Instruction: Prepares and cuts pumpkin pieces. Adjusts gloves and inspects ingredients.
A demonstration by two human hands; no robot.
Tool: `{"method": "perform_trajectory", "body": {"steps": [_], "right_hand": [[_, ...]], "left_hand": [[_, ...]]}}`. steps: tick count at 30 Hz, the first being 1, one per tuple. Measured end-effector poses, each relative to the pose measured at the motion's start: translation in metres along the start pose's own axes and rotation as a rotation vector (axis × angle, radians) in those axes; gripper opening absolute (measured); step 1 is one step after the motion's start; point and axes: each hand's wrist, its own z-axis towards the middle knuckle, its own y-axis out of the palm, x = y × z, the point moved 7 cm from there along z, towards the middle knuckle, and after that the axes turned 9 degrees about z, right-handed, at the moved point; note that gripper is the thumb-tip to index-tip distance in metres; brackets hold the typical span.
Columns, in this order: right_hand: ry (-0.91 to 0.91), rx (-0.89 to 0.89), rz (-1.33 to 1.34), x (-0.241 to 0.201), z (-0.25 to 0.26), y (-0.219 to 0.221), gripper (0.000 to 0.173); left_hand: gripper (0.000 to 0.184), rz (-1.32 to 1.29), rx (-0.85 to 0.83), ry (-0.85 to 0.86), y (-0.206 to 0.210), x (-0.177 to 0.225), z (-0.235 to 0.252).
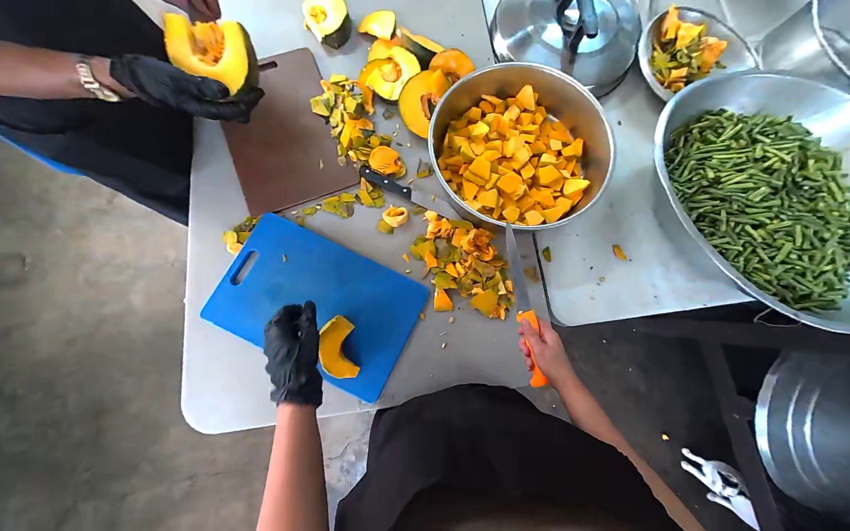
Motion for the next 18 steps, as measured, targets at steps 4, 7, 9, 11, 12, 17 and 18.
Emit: {"method": "perform_trajectory", "body": {"steps": [4, 7, 9, 11, 12, 17, 18], "right_hand": [[-0.09, -0.055, -0.212, -0.007, 0.008, 0.02, 0.039], [-0.146, -0.123, -0.388, -0.005, 0.011, 0.041, 0.043], [-0.181, -0.172, -0.502, -0.005, 0.008, 0.059, 0.045], [-0.223, -0.222, -0.586, -0.008, 0.002, 0.078, 0.044], [-0.251, -0.245, -0.621, -0.011, -0.003, 0.087, 0.043], [-0.382, -0.365, -0.768, -0.025, -0.02, 0.137, 0.044], [-0.4, -0.387, -0.785, -0.027, -0.022, 0.147, 0.044]], "left_hand": [[0.083, -0.027, -0.139, -0.124, 0.025, -0.05, -0.043], [0.097, 0.059, -0.206, -0.255, 0.054, -0.059, -0.059], [0.084, 0.079, -0.131, -0.295, 0.064, -0.064, -0.057], [0.079, 0.089, -0.093, -0.267, 0.068, -0.067, -0.051], [0.08, 0.084, -0.094, -0.232, 0.068, -0.066, -0.048], [0.072, 0.035, -0.078, -0.109, 0.07, -0.05, -0.035], [0.073, 0.035, -0.088, -0.109, 0.071, -0.046, -0.034]]}}
